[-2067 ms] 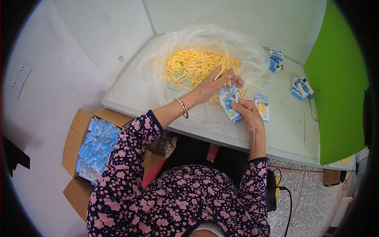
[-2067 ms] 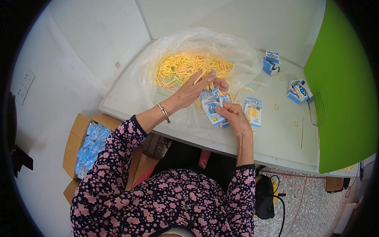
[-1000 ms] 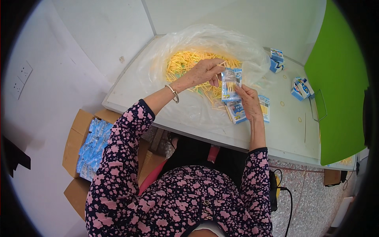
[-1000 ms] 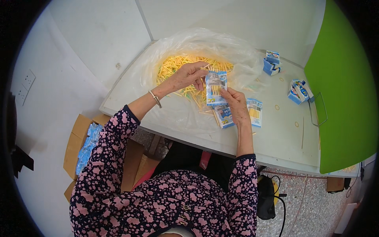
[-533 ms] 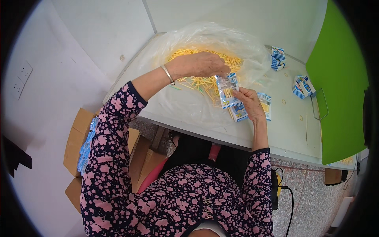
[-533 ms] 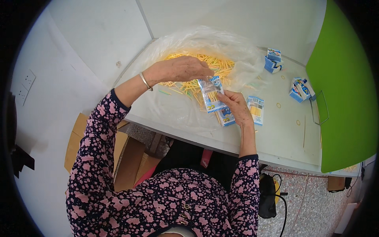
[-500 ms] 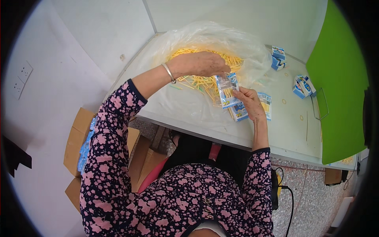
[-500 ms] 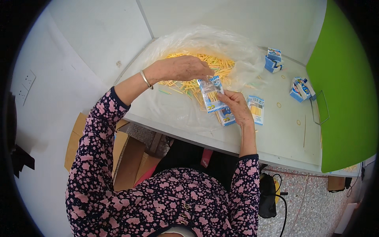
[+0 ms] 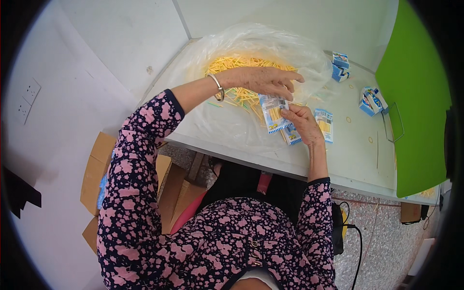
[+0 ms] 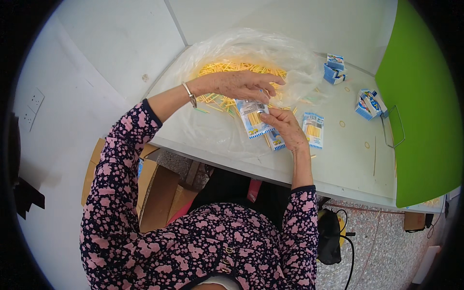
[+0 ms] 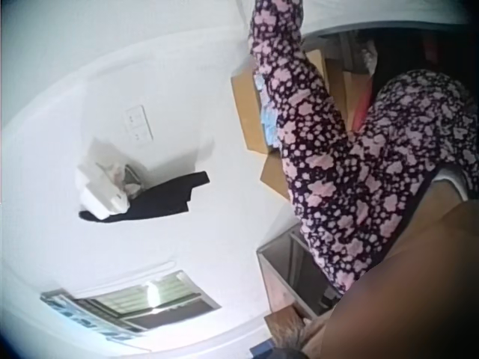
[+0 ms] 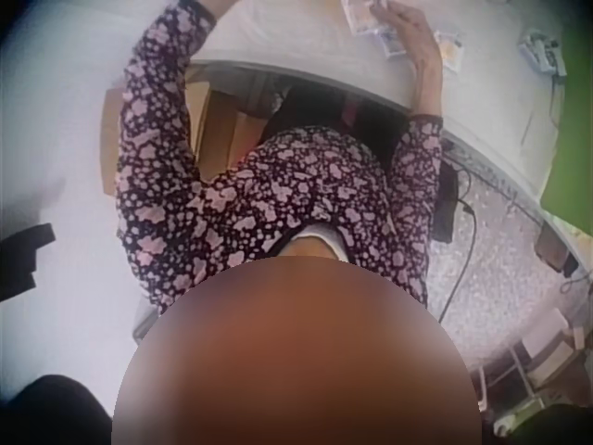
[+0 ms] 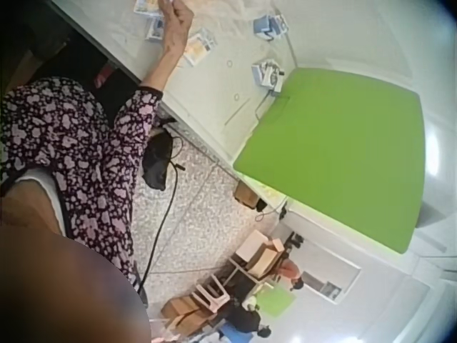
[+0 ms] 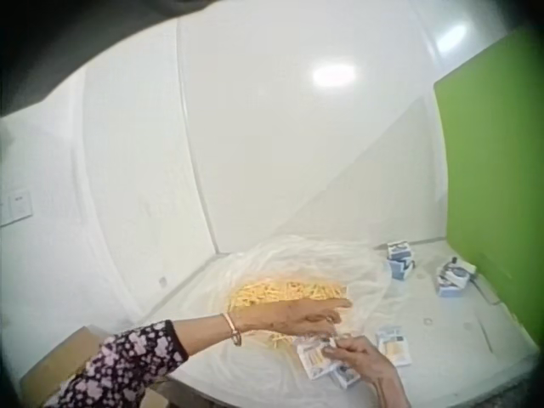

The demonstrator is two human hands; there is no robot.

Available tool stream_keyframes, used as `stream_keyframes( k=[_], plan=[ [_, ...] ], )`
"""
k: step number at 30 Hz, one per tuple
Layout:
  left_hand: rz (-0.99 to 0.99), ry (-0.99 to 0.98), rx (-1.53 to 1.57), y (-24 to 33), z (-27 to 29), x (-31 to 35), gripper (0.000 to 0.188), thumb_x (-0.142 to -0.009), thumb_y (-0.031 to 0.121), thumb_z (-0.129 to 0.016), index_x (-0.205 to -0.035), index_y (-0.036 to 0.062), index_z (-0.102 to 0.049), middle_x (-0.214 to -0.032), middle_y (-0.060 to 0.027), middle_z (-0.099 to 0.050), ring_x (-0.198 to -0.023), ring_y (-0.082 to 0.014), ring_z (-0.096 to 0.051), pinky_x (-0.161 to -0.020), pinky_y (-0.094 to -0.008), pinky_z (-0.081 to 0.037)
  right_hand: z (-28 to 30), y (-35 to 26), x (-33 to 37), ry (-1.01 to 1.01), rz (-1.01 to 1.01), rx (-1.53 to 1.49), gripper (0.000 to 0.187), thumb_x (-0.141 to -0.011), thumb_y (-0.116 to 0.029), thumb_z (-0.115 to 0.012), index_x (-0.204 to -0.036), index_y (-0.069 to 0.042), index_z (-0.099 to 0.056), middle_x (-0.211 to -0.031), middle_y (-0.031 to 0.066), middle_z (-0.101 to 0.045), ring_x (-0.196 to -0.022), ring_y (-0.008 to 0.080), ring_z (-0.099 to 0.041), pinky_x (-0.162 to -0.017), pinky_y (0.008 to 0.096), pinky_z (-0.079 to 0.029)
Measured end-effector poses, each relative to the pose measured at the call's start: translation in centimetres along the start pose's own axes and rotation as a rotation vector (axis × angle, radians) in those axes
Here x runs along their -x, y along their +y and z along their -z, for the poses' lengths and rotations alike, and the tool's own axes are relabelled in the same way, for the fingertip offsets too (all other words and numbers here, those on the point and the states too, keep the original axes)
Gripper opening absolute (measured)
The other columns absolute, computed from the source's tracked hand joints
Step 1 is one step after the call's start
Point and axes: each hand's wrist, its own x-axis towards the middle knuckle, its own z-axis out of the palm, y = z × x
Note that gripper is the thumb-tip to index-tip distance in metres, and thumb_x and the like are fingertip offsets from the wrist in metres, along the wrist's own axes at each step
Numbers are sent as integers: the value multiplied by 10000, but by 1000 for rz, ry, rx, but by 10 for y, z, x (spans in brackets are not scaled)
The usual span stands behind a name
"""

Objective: Packaging plastic straws into small plastic packets at a workbench.

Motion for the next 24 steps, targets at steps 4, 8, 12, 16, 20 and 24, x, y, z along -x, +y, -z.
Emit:
stream_keyframes(
  k=[4, 8, 12, 16, 20, 24],
  plan=[
    [-84, 102, 28, -6, -8, -7, 479, -899, 306, -493, -1313, 94, -378, -1145, -141, -569, -1079, -267, -536, -900, -339, -430, -1, -5, 1, 1, 4, -144, 230, -859, -176, -593, -1001, 1, -635, -862, 8, -641, -777, 45, -551, -694, 185, -419],
    [81, 243, 261, -13, -5, 2, 402, -881, 278, -544, -1218, 70, -475, -1071, -109, -586, -1007, -197, -541, -870, -292, -428, -9, -19, 3, 76, 88, -431, 245, -885, -187, -556, -1020, 10, -610, -905, 24, -643, -811, 70, -590, -732, 203, -461],
    [-24, 394, 119, -22, -15, 2, 423, -798, 307, -634, -1084, 18, -520, -922, -123, -591, -881, -197, -554, -789, -306, -439, -10, -20, 1, 53, 50, -491, 247, -887, -174, -551, -1031, 20, -599, -930, 36, -643, -802, 80, -600, -735, 218, -478],
    [-46, 396, 201, -15, -14, -2, 403, -796, 193, -657, -1130, 47, -485, -990, -71, -596, -883, -127, -544, -751, -256, -449, -5, -15, -3, 95, 13, -418, 237, -878, -142, -560, -1047, 22, -588, -935, 51, -645, -799, 93, -609, -727, 226, -490],
    [52, 321, 349, -8, -17, 0, 408, -791, 170, -650, -1130, 60, -451, -982, -95, -598, -884, -129, -546, -762, -266, -449, -10, -19, -1, 85, 19, -306, 238, -862, -131, -580, -1045, 20, -588, -929, 66, -646, -786, 110, -619, -716, 232, -499],
    [-10, 406, 316, -6, -22, -2, 380, -792, 158, -640, -1107, 61, -451, -1004, -105, -599, -889, -135, -552, -759, -268, -452, -14, -21, 2, 117, 51, -329, 236, -845, -129, -602, -1027, 21, -598, -925, 74, -647, -772, 117, -623, -687, 242, -508]
  ],
)
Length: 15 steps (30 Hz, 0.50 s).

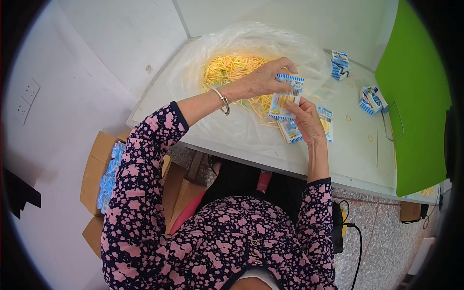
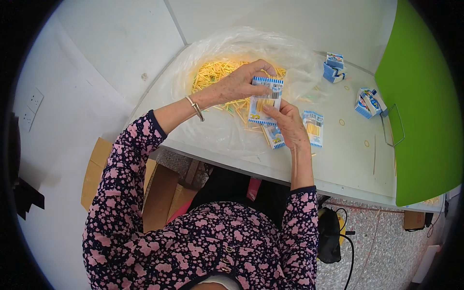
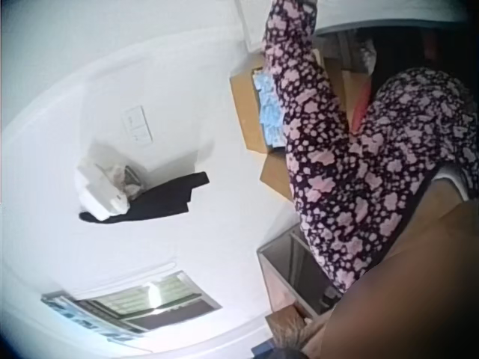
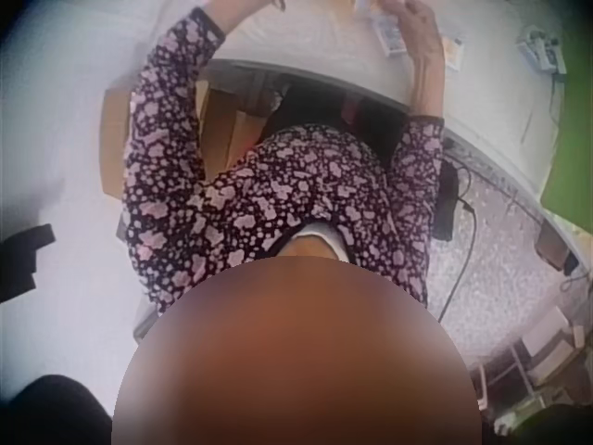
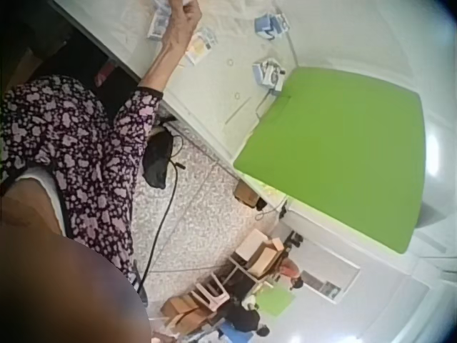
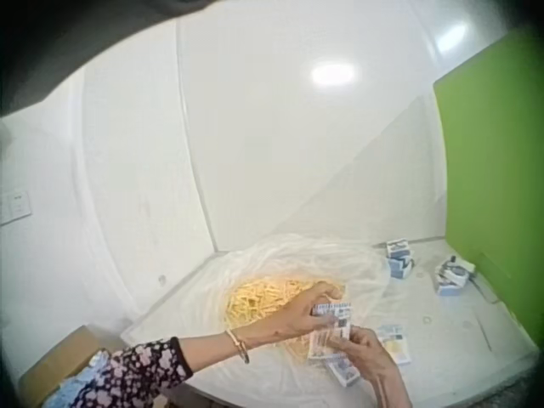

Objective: Packaging plastic straws into small plastic packets at a workbench.

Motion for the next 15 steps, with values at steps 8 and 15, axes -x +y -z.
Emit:
stream_keyframes(
  k=[8, 15],
  plan=[
    [54, 5, 149, -7, 5, 3, 371, -806, 166, -637, -1122, 64, -470, -879, -74, -616, -821, -123, -574, -729, -260, -461, 16, -6, 4, 71, -3, 85, 226, -821, -149, -633, -963, 27, -618, -863, 77, -655, -732, 128, -629, -608, 256, -514],
    [-51, -54, -548, -67, 25, 28, 192, -775, 231, -620, -804, 46, -578, -803, -101, -613, -712, -275, -592, -656, -339, -460, 32, -15, 8, 127, 10, 96, 237, -831, -143, -617, -989, 33, -612, -904, 87, -650, -754, 128, -622, -637, 252, -512]
  ],
)
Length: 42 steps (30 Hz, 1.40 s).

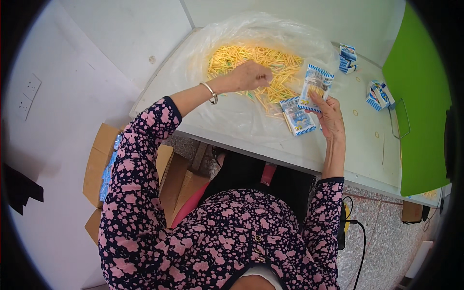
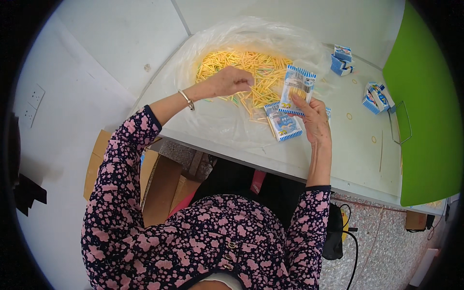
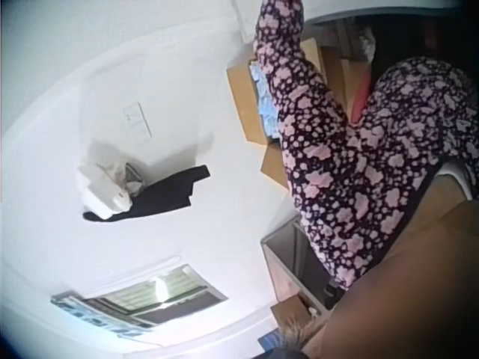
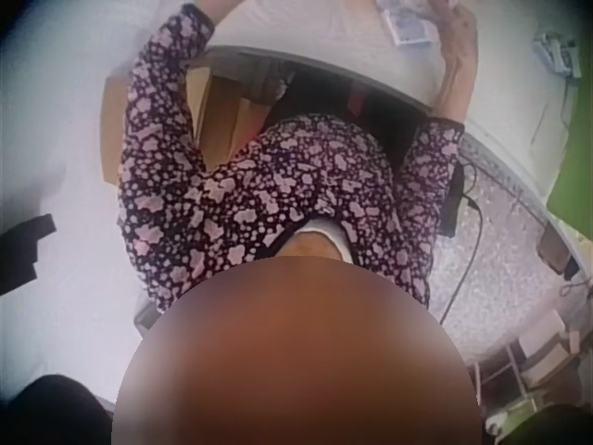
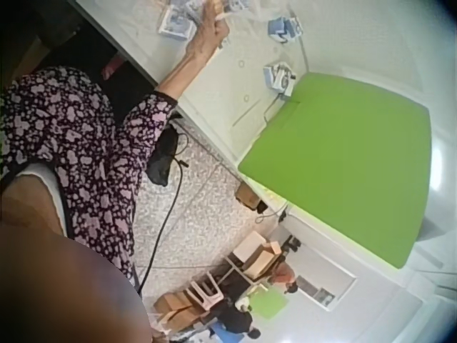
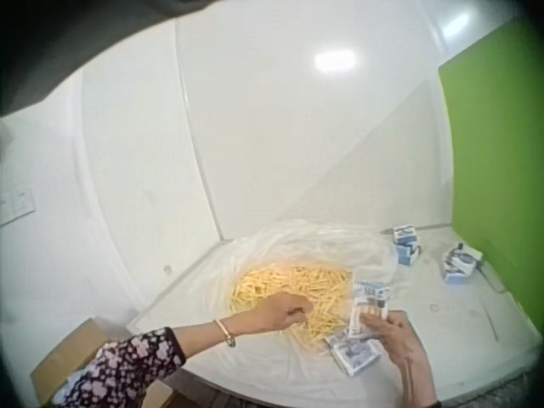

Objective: Packaging plastic straws into small plastic packets at a workbench.

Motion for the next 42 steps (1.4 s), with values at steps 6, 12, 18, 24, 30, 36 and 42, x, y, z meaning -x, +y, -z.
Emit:
stream_keyframes(
  k=[6, 12, 18, 24, 30, 36, 42],
  plan=[
    [-141, 211, -137, -3, -38, -2, 214, -757, 242, -605, -726, 33, -571, -677, -121, -562, -692, -319, -571, -639, -421, -460, -7, 4, 0, 17, -16, 27, 246, -835, -140, -610, -1018, 24, -609, -931, 86, -647, -783, 124, -620, -689, 252, -507],
    [-127, 117, -433, 4, -51, -22, 96, -712, 128, -566, -705, 34, -585, -720, -158, -585, -719, -324, -598, -624, -439, -465, -14, 5, 2, 19, -71, 17, 251, -833, -145, -615, -1016, 27, -608, -920, 88, -649, -773, 125, -627, -678, 251, -515],
    [-119, -76, -454, 2, -48, -27, 87, -712, 109, -536, -706, 41, -588, -745, -156, -599, -726, -321, -604, -621, -444, -463, -15, 9, 2, -3, -98, 15, 256, -829, -150, -623, -1008, 33, -607, -905, 93, -651, -760, 133, -630, -668, 252, -520],
    [-49, -70, -414, 4, -33, -29, 57, -712, 70, -540, -723, 31, -581, -726, -142, -611, -691, -324, -606, -598, -422, -469, -15, 12, 2, -26, -136, 30, 259, -822, -163, -637, -991, 31, -613, -883, 93, -653, -744, 129, -627, -633, 241, -514],
    [77, 175, 70, 3, -3, -33, 101, -725, 123, -567, -734, 23, -569, -625, -108, -580, -602, -283, -574, -571, -355, -455, -13, 19, 0, -33, -185, 50, 253, -820, -174, -641, -976, 24, -620, -855, 81, -655, -711, 119, -619, -583, 228, -504],
    [100, 208, 180, 7, 16, -30, 165, -746, 168, -567, -694, 11, -556, -623, -113, -579, -577, -254, -560, -565, -333, -451, -11, 23, -1, -43, -188, 39, 242, -822, -165, -636, -968, 27, -618, -861, 87, -654, -704, 125, -624, -583, 231, -509],
    [-77, 47, -37, 5, -12, -35, 110, -722, 105, -545, -708, -4, -540, -675, -123, -574, -653, -289, -564, -592, -371, -449, -11, 15, 1, 56, -111, -66, 241, -824, -161, -632, -973, 28, -616, -873, 90, -654, -710, 132, -630, -596, 240, -518]
  ],
)
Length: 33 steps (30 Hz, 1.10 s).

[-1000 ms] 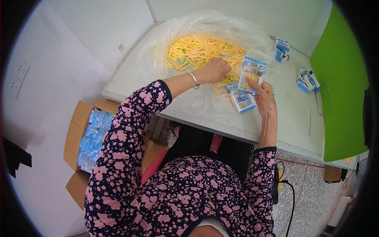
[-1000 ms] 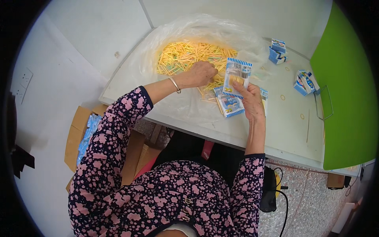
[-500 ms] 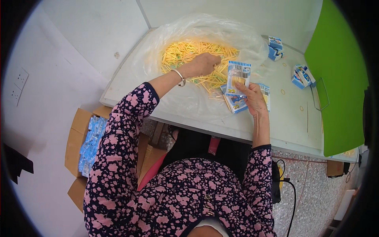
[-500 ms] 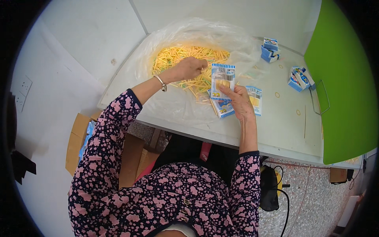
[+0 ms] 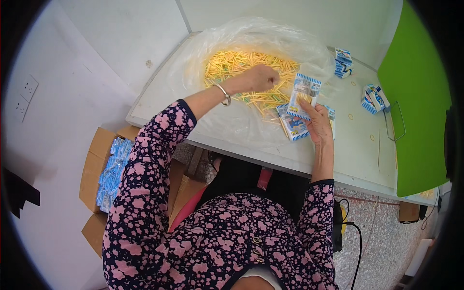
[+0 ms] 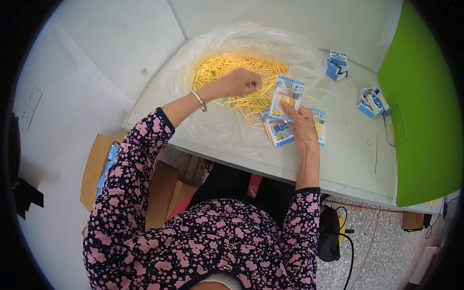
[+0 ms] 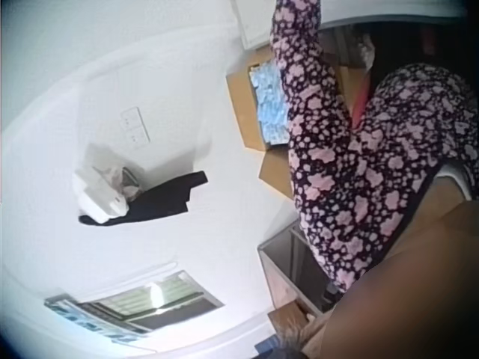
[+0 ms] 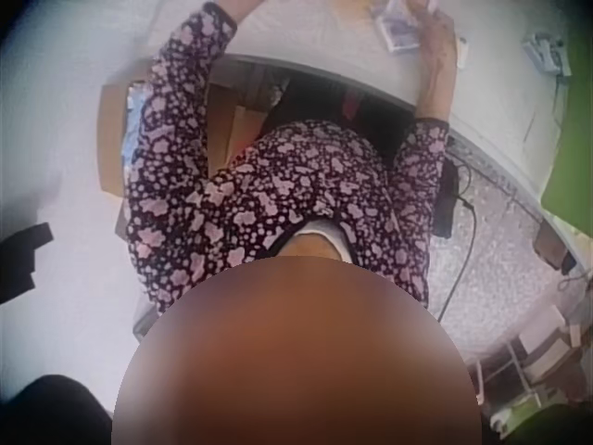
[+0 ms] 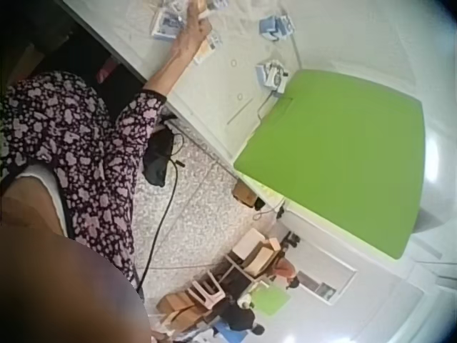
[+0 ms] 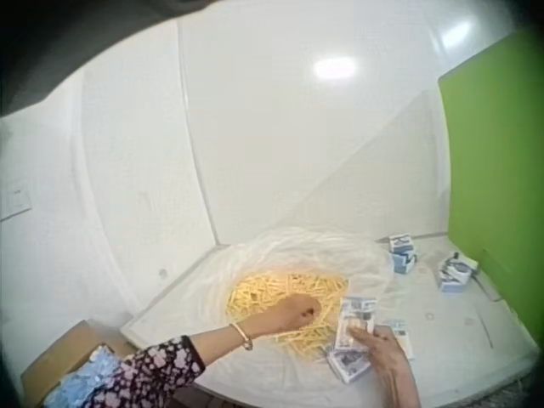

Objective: Packaging plastic straws into small plastic packets at a workbench.

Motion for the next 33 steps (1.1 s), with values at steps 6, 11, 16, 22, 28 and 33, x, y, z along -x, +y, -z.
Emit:
stream_keyframes(
  k=[6, 11, 16, 22, 28, 33],
  plan=[
    [-62, -33, -381, 2, -44, 15, 131, -728, 33, -490, -850, 5, -527, -776, -159, -566, -767, -357, -578, -664, -431, -456, -2, 3, 0, 29, 18, -9, 242, -827, -160, -627, -978, 28, -614, -882, 85, -653, -729, 132, -633, -616, 249, -526],
    [111, -96, -307, 3, -26, 7, 188, -741, 31, -483, -926, 7, -506, -798, -168, -584, -766, -332, -592, -650, -422, -460, 0, 1, 3, 18, 11, -34, 240, -832, -147, -618, -989, 34, -604, -888, 89, -651, -730, 134, -635, -613, 254, -533],
    [266, 107, -3, 9, 14, -2, 312, -794, 27, -523, -1098, 35, -457, -695, -136, -585, -640, -233, -602, -571, -340, -480, -2, 5, 1, -66, -34, 7, 241, -827, -143, -624, -978, 43, -603, -876, 95, -649, -720, 124, -630, -591, 238, -527],
    [164, 265, 678, 48, 41, -13, 385, -817, 52, -559, -1175, 63, -419, -701, -26, -573, -664, -84, -569, -611, -232, -472, -4, 8, 1, -101, -101, 122, 227, -823, -159, -638, -950, 28, -619, -863, 73, -649, -697, 106, -618, -581, 227, -508],
    [60, 238, 598, 59, 30, -10, 323, -786, 63, -538, -1096, 42, -450, -585, -30, -525, -572, -91, -525, -545, -249, -431, -10, 6, 6, -151, -107, 120, 237, -815, -167, -652, -949, 26, -623, -840, 64, -651, -684, 96, -609, -587, 211, -487],
    [55, 256, 522, 74, 34, -9, 255, -803, 73, -526, -1051, 63, -467, -579, -30, -527, -573, -98, -537, -552, -258, -437, -10, 6, 6, -147, -102, 120, 236, -811, -164, -657, -955, 20, -627, -842, 61, -652, -687, 92, -609, -594, 211, -487]
  ],
)
